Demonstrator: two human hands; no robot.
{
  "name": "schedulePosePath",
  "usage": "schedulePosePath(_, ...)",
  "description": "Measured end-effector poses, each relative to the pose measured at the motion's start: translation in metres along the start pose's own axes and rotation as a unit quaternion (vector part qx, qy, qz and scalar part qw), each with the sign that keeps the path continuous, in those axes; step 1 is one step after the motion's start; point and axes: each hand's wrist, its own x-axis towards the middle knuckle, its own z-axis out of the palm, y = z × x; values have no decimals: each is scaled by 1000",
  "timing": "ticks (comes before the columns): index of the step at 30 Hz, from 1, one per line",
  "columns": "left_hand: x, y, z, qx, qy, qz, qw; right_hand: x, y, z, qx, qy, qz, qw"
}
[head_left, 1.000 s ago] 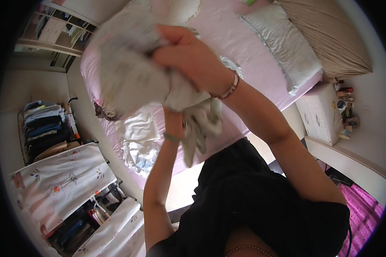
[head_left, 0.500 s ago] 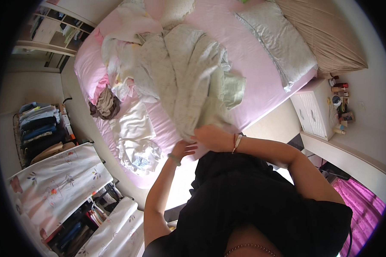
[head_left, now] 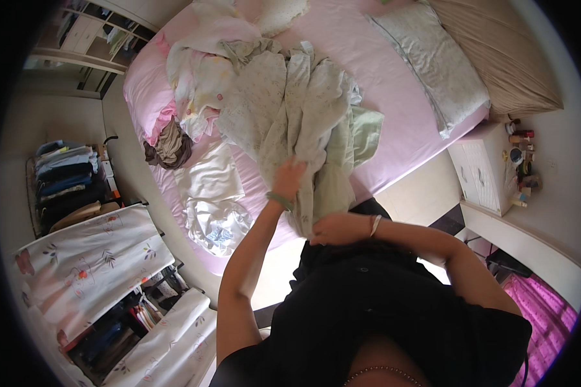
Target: The person unpacks a small bag containing a face mask and a checkered cloth, then hangs the mask on a drying rack. They then move to the bed, smooth the sheets, and fold a light green garment by hand.
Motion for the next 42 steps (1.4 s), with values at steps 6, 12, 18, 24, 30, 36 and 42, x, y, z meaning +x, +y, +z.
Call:
schedulePosePath(6, -116, 121, -99, -111, -124, -77, 983, -2, 109, -57, 703, 283, 135, 638)
schedulePosePath(12, -182, 80, -117, -186, -324, -63, 925, 64, 151, -85, 615, 468, 98, 627)
schedulePosePath(18, -175, 9, -87, 111, -146, -119, 976, 79, 57, -95, -281, 418, 111, 857)
schedulePosePath(24, -77, 49, -96, -223, 55, 15, 973, 72, -23, 18, -144, 111, -147, 972)
schedulePosePath(30, -81, -41, -38, -5, -118, -130, 984, 56, -36, 64, 13, 59, -164, 985)
schedulePosePath(36, -129, -30, -55, -395, 135, -162, 894, 45, 55, 21, 479, 23, 215, 851)
schedulePosePath(42, -188, 8, -109, -258, 219, -137, 931, 83, 64, -5, 677, 132, 214, 692)
